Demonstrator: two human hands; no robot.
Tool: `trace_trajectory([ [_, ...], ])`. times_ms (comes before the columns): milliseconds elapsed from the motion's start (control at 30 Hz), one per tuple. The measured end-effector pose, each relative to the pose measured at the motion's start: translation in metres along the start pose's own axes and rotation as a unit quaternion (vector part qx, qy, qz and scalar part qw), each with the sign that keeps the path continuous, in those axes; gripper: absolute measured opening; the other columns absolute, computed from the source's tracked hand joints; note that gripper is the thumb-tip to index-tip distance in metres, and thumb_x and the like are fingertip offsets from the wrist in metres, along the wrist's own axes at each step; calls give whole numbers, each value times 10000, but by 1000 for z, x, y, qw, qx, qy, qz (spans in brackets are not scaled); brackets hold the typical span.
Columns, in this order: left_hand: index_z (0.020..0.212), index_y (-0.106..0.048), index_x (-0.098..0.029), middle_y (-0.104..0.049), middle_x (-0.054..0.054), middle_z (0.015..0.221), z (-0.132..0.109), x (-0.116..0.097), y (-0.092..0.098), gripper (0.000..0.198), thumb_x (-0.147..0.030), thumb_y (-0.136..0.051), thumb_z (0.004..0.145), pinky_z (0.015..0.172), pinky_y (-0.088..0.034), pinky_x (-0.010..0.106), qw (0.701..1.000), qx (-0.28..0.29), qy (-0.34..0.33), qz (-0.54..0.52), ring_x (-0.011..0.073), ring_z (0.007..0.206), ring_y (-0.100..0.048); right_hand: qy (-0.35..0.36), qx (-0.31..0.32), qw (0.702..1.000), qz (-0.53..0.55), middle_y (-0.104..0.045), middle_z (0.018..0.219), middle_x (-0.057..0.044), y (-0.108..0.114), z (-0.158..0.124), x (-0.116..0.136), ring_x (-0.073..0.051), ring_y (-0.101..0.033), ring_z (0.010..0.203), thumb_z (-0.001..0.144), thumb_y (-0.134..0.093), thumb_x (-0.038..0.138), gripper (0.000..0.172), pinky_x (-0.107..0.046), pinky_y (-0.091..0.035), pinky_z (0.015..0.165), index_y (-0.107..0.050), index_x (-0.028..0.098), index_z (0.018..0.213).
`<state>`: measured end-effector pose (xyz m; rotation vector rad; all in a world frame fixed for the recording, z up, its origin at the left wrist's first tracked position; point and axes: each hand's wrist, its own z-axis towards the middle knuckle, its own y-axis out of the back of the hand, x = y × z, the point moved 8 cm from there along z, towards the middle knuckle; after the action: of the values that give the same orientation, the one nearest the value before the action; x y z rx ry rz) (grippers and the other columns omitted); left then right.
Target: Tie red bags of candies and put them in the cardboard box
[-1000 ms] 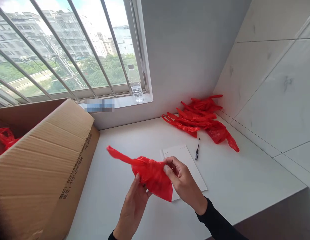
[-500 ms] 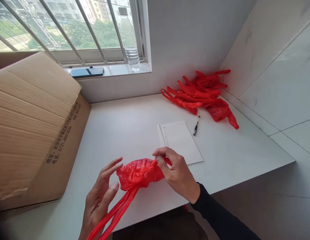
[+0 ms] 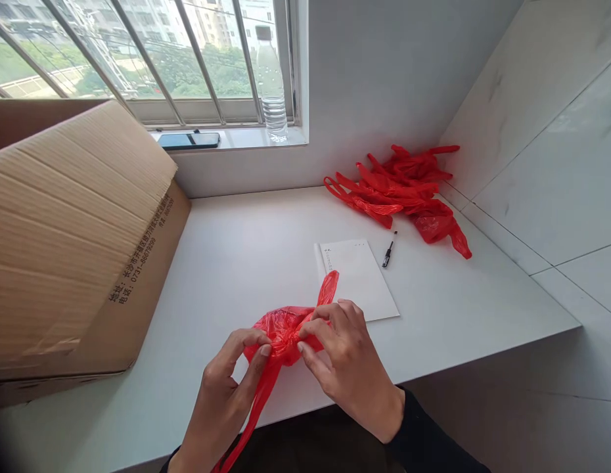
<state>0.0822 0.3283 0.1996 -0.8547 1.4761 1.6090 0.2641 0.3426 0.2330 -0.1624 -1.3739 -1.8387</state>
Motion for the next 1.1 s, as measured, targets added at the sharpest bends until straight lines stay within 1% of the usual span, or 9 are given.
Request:
trace_trajectory([
  [167,1004,-621,-270,-669,39,988,-8,17,15,233,-472,-507,1025,710,-481,314,995,-49,91,-8,248,914,-636,-34,-6,999,11,-595,1050,-52,5,-1,-15,-250,-527,1052,997,-564,167,90,-484,-412,972,-579,252,1023],
  [367,987,-639,-276,-667,16,1006,-10,9,5,195,-442,-540,1014,826,-483,304,997,-30,64,-39,222,956,-623,-39,32,998,43,-612,1075,-46,-12,4,-10,-247,-540,1015,969,-638,227,103,-458,-423,915,-590,257,1055],
  [433,1012,-634,-274,-667,23,1022,-11,14,5,224,-471,-528,1013,732,-483,292,995,-33,85,-35,227,948,-629,-30,42,997,49,-620,1042,-39,-17,5,-10,-232,-542,968,982,-606,210,54,-448,-426,895,-578,246,1011],
  [567,1055,-630,-260,-681,59,1104,-17,48,39,402,-632,-511,963,579,-423,295,975,-134,177,12,261,939,-639,-58,25,997,39,-628,1026,-36,-5,4,-30,-229,-561,976,1015,-534,222,49,-444,-445,875,-554,252,981],
  [700,1083,-639,-261,-693,59,1180,-23,63,68,414,-640,-580,927,843,-474,353,957,-197,215,-5,285,1119,-634,-173,27,983,61,-644,1076,-57,11,-2,-62,-254,-583,1017,1031,-503,361,110,-326,-449,579,-570,278,1004],
  [767,1154,-629,-284,-666,47,1278,-23,50,68,354,-574,-583,957,965,-463,369,960,-207,187,-31,281,1241,-597,-190,40,978,82,-658,1097,-53,11,-2,-61,-249,-600,1000,1023,-503,362,112,-322,-471,563,-581,289,1052],
  [833,1279,-597,-324,-606,43,1392,-19,26,59,342,-494,-577,983,1031,-453,393,973,-197,121,-12,288,1337,-535,-162,39,982,94,-671,1124,-51,7,2,-49,-252,-615,1031,1007,-519,326,148,-375,-541,727,-583,293,1137],
  [933,1379,-569,-353,-547,63,1462,-11,-9,29,440,-394,-655,949,1040,-469,449,989,-99,-30,106,325,1364,-485,-93,48,989,107,-691,1151,-56,-3,9,-26,-269,-612,1107,986,-576,326,225,-478,-493,986,-583,290,1209],
  [1100,1071,-670,-312,-711,22,1108,-7,-18,21,150,-232,-664,945,1099,-419,471,975,-77,-147,149,267,1173,-594,-73,59,988,119,-697,1004,-15,-7,10,-19,-234,-616,1014,1012,-577,341,77,-442,-472,965,-616,291,1056],
])
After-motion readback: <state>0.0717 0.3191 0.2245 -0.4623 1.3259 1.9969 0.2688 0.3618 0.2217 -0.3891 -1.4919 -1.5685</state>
